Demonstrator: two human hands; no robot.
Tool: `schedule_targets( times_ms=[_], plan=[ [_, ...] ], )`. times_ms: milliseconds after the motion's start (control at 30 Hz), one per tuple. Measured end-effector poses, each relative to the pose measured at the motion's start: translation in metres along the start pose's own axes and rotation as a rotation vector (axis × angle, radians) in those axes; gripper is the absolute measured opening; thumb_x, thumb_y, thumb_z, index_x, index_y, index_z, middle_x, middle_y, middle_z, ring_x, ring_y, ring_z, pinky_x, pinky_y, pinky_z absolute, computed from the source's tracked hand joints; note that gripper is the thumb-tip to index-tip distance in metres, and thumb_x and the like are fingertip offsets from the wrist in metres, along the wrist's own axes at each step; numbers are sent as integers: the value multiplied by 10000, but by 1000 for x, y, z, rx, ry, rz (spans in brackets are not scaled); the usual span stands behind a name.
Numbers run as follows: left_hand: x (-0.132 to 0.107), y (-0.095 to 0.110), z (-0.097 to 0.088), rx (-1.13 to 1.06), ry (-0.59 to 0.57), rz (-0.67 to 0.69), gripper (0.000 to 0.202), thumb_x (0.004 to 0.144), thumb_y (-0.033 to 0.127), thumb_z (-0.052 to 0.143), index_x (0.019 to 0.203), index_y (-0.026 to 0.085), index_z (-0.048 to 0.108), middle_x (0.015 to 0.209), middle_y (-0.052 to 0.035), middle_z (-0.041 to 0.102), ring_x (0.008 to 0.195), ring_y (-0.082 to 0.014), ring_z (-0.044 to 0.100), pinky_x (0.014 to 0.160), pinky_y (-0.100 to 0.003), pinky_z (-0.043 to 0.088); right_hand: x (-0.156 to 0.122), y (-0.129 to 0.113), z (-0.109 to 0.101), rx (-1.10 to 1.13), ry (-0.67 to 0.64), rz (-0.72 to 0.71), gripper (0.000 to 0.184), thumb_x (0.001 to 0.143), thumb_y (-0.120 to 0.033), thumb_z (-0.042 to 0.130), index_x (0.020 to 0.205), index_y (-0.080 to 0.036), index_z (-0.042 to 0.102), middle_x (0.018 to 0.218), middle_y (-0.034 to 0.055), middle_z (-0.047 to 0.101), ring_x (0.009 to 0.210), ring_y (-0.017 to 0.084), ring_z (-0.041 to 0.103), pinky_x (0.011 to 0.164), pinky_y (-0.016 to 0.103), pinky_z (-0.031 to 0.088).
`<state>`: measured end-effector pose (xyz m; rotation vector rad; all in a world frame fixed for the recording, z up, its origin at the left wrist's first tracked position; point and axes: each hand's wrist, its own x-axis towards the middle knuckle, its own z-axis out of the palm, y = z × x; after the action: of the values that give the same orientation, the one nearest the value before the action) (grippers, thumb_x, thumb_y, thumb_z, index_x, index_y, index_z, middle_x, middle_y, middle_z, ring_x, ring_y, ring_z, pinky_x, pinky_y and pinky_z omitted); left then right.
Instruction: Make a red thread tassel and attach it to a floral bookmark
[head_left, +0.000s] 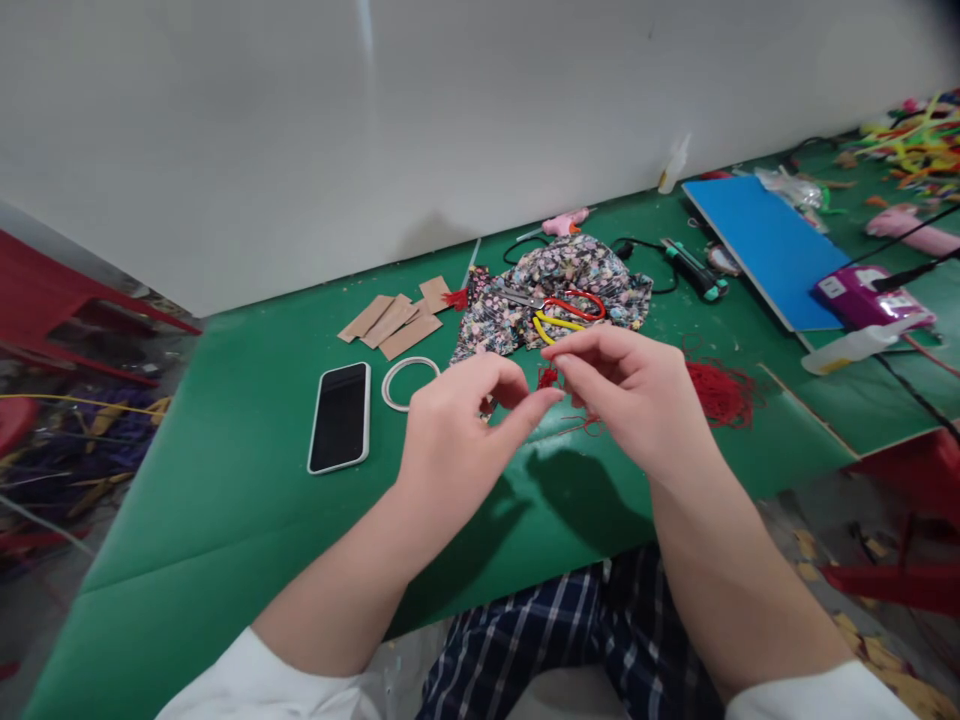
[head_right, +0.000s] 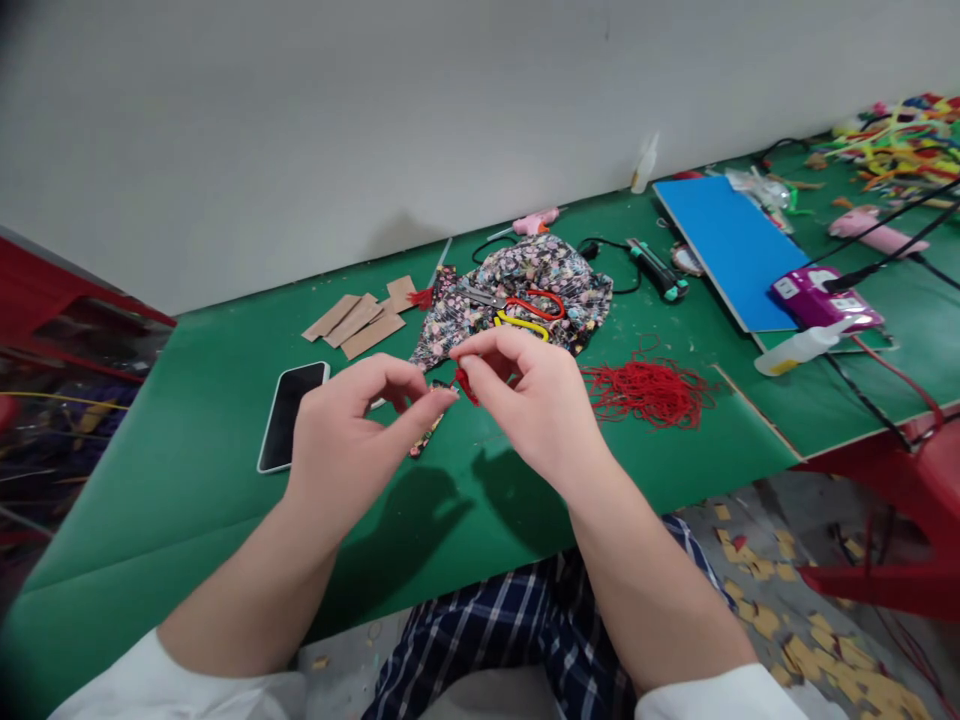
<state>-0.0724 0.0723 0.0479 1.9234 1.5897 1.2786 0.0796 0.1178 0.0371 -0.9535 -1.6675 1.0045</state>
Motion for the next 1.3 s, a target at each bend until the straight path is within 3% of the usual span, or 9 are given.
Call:
schedule_targets(
  times_ms=[200, 633, 800, 900, 1000, 1100, 1300],
  plan=[
    [-1, 1, 5, 222, -57, 41, 171, 796, 369, 637, 811, 200, 618, 768, 33, 668, 685, -108, 591, 647, -213, 426, 1, -1, 3, 4, -11, 39, 103, 790, -202, 587, 829, -187, 681, 726, -5, 671, 581, 72, 578, 465, 164, 427],
    [6, -9, 0, 169, 56, 82, 85, 818, 264, 618, 838, 207, 678, 793, 30, 697, 697, -99, 625, 678, -195, 479, -1, -5, 0, -11, -41, 16, 99, 798, -211, 599, 831, -204, 693, 682, -17, 657, 562, 79, 574, 459, 185, 430],
    [9, -10, -7, 142, 86, 94, 89, 821, 269, 617, 837, 220, 690, 807, 31, 705, 734, -104, 635, 665, -194, 482, 1, 3, -8, -128, -119, 1, 172, 806, -224, 601, 956, -218, 686, 671, -23, 643, 574, 84, 564, 526, 210, 468],
    [9, -10, -10, 139, 75, 135, 83, 814, 261, 628, 841, 222, 695, 823, 24, 710, 763, -114, 641, 688, -207, 484, 2, 4, -15, -219, -155, -46, 244, 791, -240, 630, 1030, -232, 675, 831, 9, 667, 681, 109, 599, 558, 225, 495],
    [9, -10, -11, 145, 48, 194, 71, 812, 228, 631, 839, 216, 695, 827, 19, 713, 761, -115, 641, 700, -214, 482, 0, 0, -18, -202, -77, -126, 272, 788, -265, 641, 1058, -268, 674, 1061, 34, 645, 762, 124, 619, 534, 226, 510],
    [8, -10, -12, 151, 30, 249, 74, 822, 203, 617, 841, 207, 688, 828, 15, 710, 757, -112, 640, 697, -217, 482, -3, -4, -14, -142, -54, -189, 280, 800, -241, 629, 1068, -308, 674, 1132, 13, 643, 810, 131, 640, 559, 233, 535],
    [7, -8, -14, 160, 41, 301, 66, 818, 191, 620, 851, 187, 677, 815, 6, 699, 752, -115, 633, 664, -214, 483, -6, -5, -3, -34, -86, -207, 276, 793, -199, 636, 1040, -312, 689, 979, -11, 706, 755, 125, 659, 605, 248, 555]
  ],
)
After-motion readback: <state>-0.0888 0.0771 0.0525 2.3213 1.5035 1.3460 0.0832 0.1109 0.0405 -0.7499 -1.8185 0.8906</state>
